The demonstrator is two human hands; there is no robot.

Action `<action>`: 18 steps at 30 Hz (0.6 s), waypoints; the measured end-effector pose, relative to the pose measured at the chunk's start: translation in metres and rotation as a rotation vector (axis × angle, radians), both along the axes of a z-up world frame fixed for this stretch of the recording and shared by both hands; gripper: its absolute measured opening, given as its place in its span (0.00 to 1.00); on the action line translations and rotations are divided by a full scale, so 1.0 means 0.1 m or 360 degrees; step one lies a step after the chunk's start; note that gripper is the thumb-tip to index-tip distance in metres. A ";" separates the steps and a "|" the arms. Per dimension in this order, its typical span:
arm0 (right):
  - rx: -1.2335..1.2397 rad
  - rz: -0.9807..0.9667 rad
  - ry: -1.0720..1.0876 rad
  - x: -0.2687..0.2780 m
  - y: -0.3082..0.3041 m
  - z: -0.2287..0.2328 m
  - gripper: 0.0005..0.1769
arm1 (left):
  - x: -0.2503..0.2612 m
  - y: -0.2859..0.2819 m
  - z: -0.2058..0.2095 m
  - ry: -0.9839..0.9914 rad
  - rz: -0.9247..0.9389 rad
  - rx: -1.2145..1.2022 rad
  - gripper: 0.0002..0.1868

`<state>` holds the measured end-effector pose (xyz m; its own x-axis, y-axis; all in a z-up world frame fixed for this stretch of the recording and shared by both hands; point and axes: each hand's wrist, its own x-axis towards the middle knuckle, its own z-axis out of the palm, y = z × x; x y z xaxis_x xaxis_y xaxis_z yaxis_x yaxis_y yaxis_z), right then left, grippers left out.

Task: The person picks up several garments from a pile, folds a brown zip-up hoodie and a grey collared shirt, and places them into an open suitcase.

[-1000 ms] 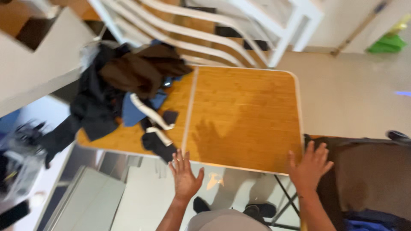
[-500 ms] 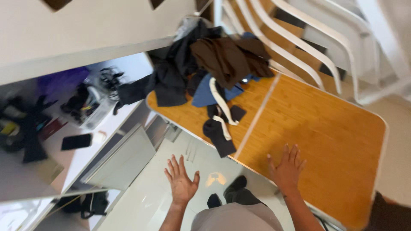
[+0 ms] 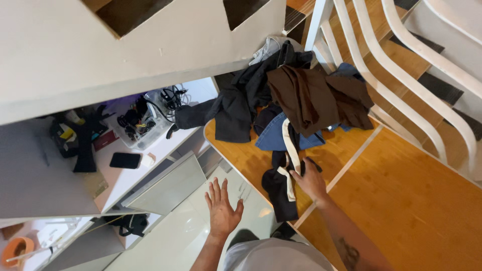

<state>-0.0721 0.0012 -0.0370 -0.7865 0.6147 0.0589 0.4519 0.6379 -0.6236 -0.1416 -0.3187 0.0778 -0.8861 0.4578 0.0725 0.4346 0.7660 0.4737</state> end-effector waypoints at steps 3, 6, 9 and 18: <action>-0.0236 -0.0003 -0.0525 -0.37 0.09 -0.05 0.34 | -0.13 0.21 0.08 0.0045 -0.0015 0.0076 0.46; -0.0196 0.0081 -0.0623 -0.49 0.07 -0.01 0.26 | -0.29 0.36 0.12 0.0071 -0.0079 0.0120 0.45; -0.0321 0.0095 -0.0368 -0.36 -0.12 0.19 0.22 | -0.53 0.53 0.05 -0.0106 -0.0167 0.0113 0.43; -0.0319 0.0414 -0.0364 0.42 -0.50 1.02 0.09 | -1.46 1.70 -0.84 -0.1035 -0.0744 0.0305 0.44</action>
